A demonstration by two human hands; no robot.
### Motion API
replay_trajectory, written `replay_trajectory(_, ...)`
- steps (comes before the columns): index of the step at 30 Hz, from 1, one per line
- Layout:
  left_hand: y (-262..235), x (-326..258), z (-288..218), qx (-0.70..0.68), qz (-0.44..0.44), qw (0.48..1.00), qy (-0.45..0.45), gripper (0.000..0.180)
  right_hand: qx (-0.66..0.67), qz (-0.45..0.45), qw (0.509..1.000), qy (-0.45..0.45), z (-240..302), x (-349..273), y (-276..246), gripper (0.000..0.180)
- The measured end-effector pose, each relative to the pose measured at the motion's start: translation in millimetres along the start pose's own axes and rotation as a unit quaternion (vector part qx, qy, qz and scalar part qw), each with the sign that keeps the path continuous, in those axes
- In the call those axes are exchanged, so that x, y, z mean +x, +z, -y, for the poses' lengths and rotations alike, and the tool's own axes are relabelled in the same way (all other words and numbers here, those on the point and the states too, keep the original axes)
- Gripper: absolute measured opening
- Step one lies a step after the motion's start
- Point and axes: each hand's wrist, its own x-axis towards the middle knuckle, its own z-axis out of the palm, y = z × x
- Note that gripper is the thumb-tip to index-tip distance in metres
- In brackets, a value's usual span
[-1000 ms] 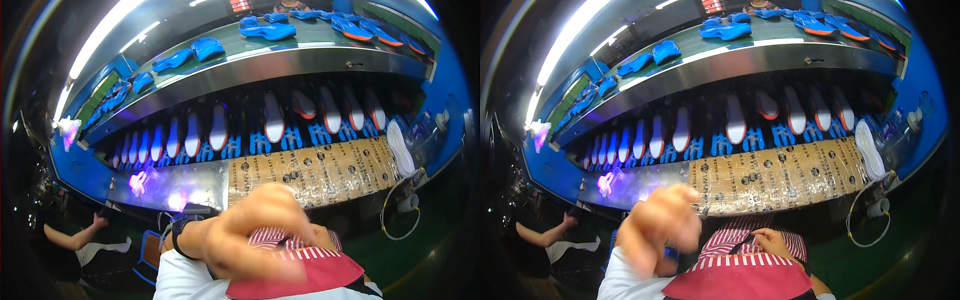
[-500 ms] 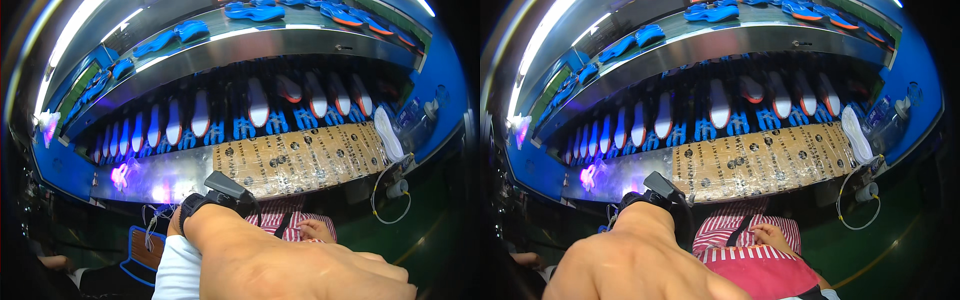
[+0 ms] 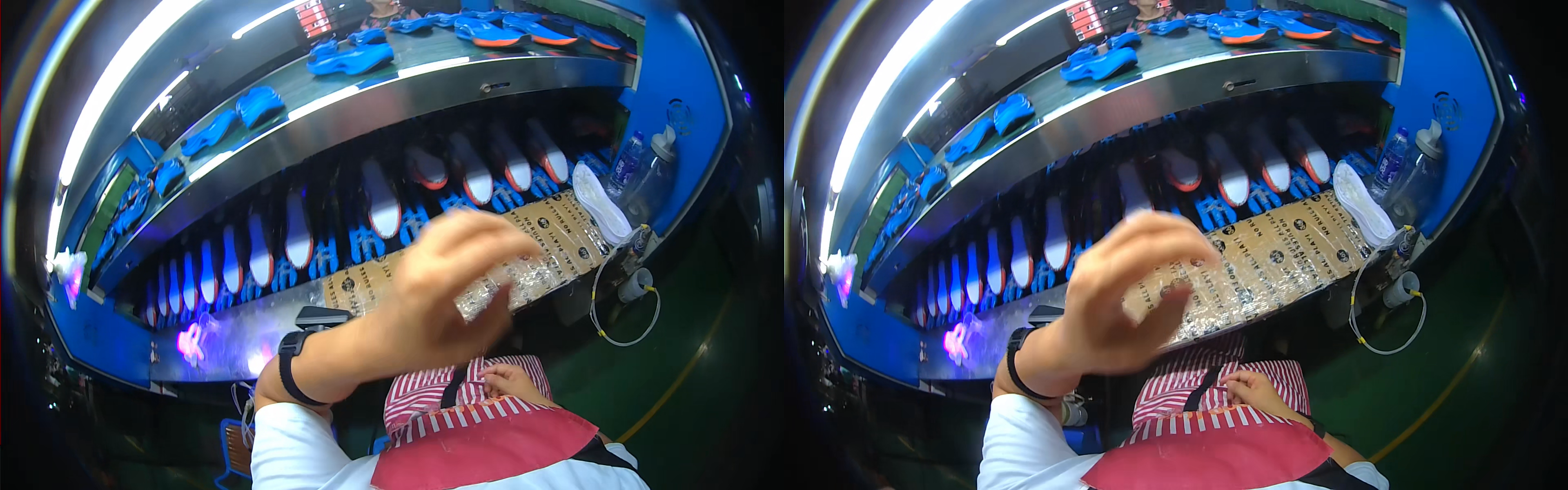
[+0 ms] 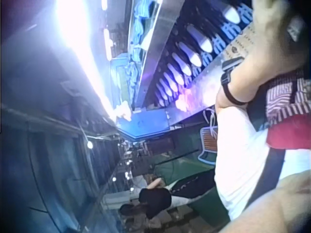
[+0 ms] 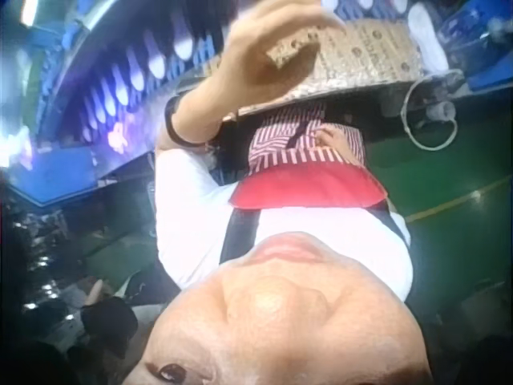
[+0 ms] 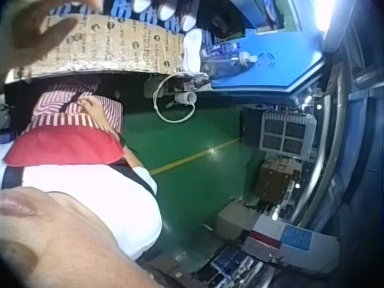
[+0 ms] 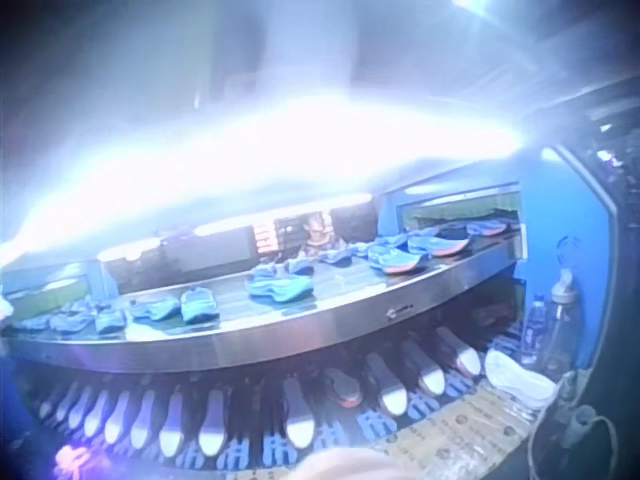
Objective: Recorder puts on and adjusts wearable motion sensors on their arms and interacts with a colleague before moving a cardboard box.
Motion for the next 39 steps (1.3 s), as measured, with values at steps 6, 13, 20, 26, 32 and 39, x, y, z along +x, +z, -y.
replay_trajectory(6, -37.9, -8.5, 96.3, 0.298, -0.136, 0.941, -0.080, 0.029, 0.016, 0.007, 1.000, -0.020, 17.1, 8.9, -1.0, 0.017)
replay_trajectory(13, -124.6, -19.1, 173.4, 0.521, -0.182, 0.824, -0.130, 0.042, -0.068, -0.049, 0.996, -0.037, 30.3, 11.7, -20.0, 0.018)
replay_trajectory(20, -172.3, -22.1, 232.5, 0.554, -0.196, 0.780, -0.216, 0.037, -0.042, -0.096, 0.994, -0.031, 26.5, -4.1, -43.0, 0.021)
replay_trajectory(26, -160.9, -24.1, 245.9, 0.636, -0.140, 0.721, -0.237, 0.030, -0.042, -0.101, 0.993, -0.036, 15.8, -4.6, -51.6, 0.021)
replay_trajectory(32, -161.6, -27.2, 248.4, 0.646, -0.137, 0.719, -0.217, 0.031, -0.068, -0.094, 0.992, -0.052, 7.2, 7.4, -46.7, 0.021)
replay_trajectory(39, -160.5, -25.2, 246.8, 0.667, -0.140, 0.702, -0.209, 0.034, -0.070, -0.082, 0.992, -0.065, -4.0, 14.3, -47.4, 0.020)
